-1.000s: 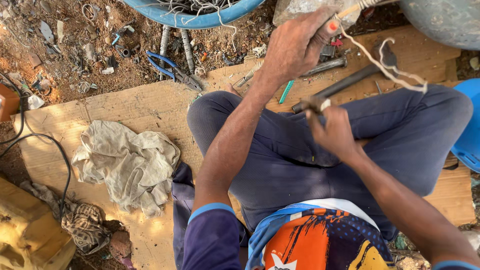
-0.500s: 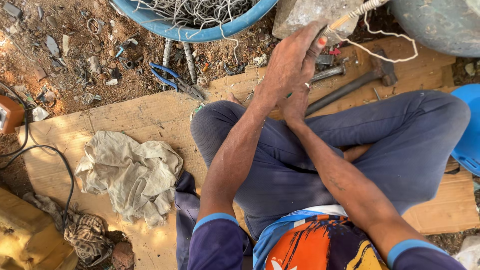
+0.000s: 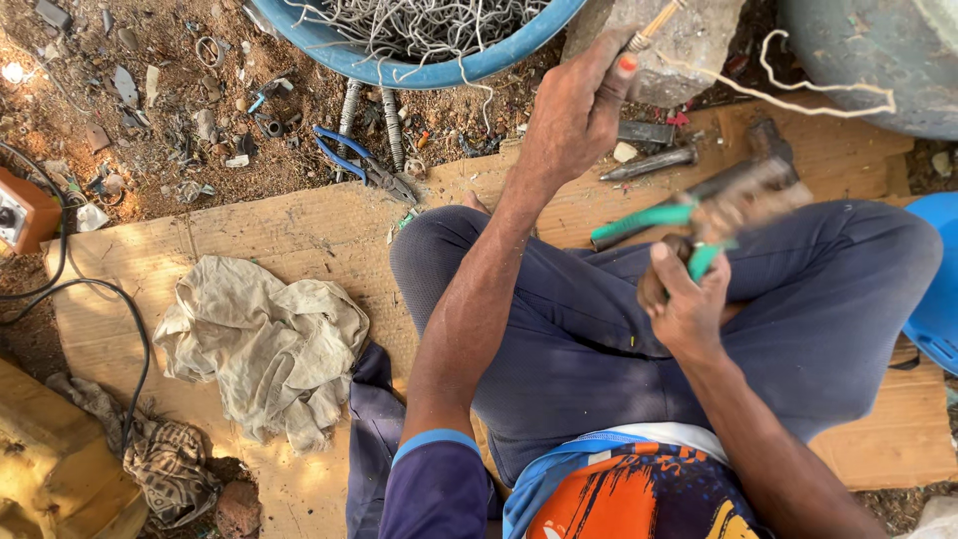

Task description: The person sits cross-legged on a cardboard sheet and uses pliers and a hammer to strip insulation from metal cables. They repeatedly hammer the cable ends, pull off the outer sheath, and separate the inner wires, placing the stripped metal into a blue basin.

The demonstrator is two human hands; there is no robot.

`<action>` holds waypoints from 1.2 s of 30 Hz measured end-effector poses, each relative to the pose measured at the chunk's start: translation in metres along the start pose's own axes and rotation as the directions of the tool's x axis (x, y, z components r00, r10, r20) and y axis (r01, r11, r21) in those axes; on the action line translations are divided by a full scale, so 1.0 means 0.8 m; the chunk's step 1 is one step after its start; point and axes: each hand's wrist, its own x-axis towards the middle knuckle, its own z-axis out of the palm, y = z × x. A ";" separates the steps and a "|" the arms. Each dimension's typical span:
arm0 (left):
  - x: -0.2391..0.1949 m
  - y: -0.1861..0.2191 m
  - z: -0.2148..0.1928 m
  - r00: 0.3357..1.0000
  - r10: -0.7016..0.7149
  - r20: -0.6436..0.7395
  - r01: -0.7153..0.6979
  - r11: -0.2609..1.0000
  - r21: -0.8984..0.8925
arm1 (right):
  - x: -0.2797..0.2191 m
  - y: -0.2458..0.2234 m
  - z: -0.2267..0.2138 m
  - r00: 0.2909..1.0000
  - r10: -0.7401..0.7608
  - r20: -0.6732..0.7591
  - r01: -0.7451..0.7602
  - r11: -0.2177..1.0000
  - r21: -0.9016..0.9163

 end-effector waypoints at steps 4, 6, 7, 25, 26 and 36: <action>0.002 0.006 0.014 0.999 -0.026 -0.019 0.026 1.000 -0.015 | -0.026 -0.044 0.003 0.971 0.232 0.052 -0.230 0.972 -0.040; 0.007 0.005 0.024 0.999 0.023 -0.033 -0.026 0.996 -0.091 | -0.025 -0.070 0.001 0.963 0.193 0.188 -0.202 0.979 0.030; 0.008 0.003 0.027 0.998 0.047 -0.042 -0.052 0.990 -0.128 | -0.021 -0.080 0.000 0.952 0.170 0.255 -0.192 0.979 0.065; -0.028 0.010 0.052 0.991 0.030 0.133 0.008 0.961 -0.276 | 0.053 -0.178 -0.042 0.812 0.581 0.055 -0.381 0.599 -0.704; -0.026 0.013 0.051 0.990 0.039 0.138 -0.002 0.966 -0.258 | 0.054 -0.179 -0.045 0.808 0.588 0.049 -0.376 0.577 -0.725; -0.022 0.037 0.046 0.983 0.065 0.174 -0.038 0.987 -0.157 | 0.045 -0.173 -0.071 0.804 0.585 0.108 -0.334 0.593 -0.733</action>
